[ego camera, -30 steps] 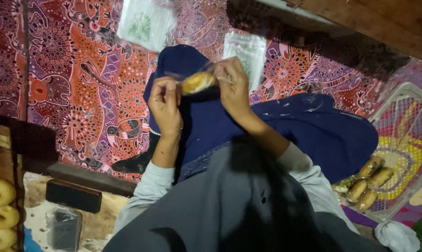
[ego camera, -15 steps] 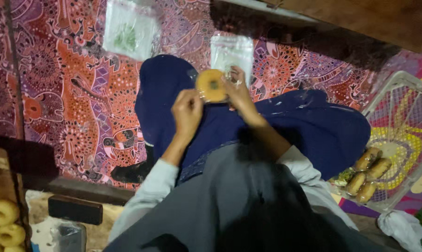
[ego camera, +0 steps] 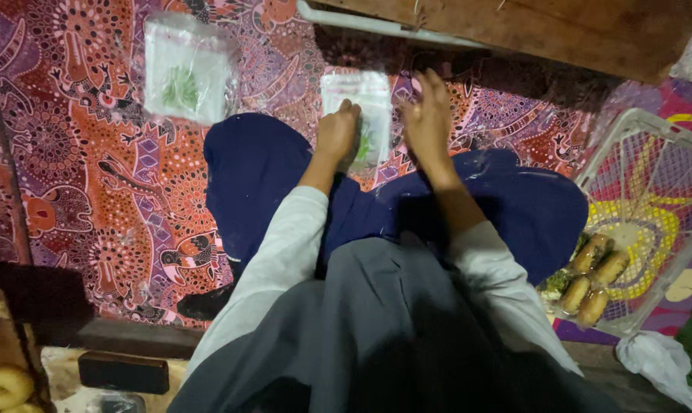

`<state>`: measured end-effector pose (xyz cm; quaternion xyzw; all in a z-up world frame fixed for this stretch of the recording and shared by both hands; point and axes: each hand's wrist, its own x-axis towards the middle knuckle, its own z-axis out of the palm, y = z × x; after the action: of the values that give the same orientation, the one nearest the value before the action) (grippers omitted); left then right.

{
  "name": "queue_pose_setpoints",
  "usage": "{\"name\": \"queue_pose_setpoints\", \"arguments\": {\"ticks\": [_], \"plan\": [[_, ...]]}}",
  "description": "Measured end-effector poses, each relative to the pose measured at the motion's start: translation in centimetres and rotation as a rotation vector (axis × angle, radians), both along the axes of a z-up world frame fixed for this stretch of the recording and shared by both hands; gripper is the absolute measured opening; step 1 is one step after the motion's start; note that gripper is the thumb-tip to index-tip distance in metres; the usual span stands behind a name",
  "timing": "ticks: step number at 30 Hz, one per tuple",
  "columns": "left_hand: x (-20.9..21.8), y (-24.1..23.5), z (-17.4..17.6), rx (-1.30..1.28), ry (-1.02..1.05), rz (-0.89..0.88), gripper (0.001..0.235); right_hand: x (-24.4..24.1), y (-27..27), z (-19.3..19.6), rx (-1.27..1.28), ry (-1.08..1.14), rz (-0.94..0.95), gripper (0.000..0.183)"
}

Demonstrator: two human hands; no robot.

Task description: The person sits on the floor and repeatedly picks up donuts from a wooden board, places them into small plastic bags, and sets the filled bags aside. The person handles both plain and seeded donuts throughout the clip.

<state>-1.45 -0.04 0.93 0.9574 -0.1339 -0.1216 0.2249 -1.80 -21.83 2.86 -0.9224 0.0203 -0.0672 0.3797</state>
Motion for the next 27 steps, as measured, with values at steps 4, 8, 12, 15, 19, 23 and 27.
{"name": "queue_pose_setpoints", "arguments": {"ticks": [4, 8, 12, 15, 19, 23, 27], "plan": [[0.2, 0.1, 6.3, -0.334, -0.147, 0.067, 0.015, 3.2, 3.0, 2.9, 0.085, 0.328, 0.128, 0.036], [1.7, 1.0, 11.4, -0.655, -0.441, 0.348, 0.07, 4.4, 4.6, 8.7, 0.311, 0.123, 0.306, 0.015], [3.0, 1.7, 13.3, -0.827, -0.275, 0.575, 0.053, 3.6, 5.9, 16.0, 0.072, -0.19, 0.241, 0.024], [3.5, 1.8, 14.4, -0.774, -0.309, 0.608, 0.035, 2.2, 6.8, 19.6, -0.038, -0.442, 0.178, 0.033], [1.6, 0.3, 16.3, -0.736, -0.526, 0.298, 0.031, 1.3, 6.9, 20.3, 0.068, -0.159, 0.26, 0.033], [1.3, -0.5, 19.4, -1.034, -0.471, 0.162, 0.051, 3.7, 6.9, 20.0, 0.115, -0.176, 0.335, 0.07], [4.6, 0.6, 18.6, -2.048, 0.2, 0.654, 0.053, 5.6, 8.3, 19.6, 0.141, -0.222, 0.476, 0.06]]}}
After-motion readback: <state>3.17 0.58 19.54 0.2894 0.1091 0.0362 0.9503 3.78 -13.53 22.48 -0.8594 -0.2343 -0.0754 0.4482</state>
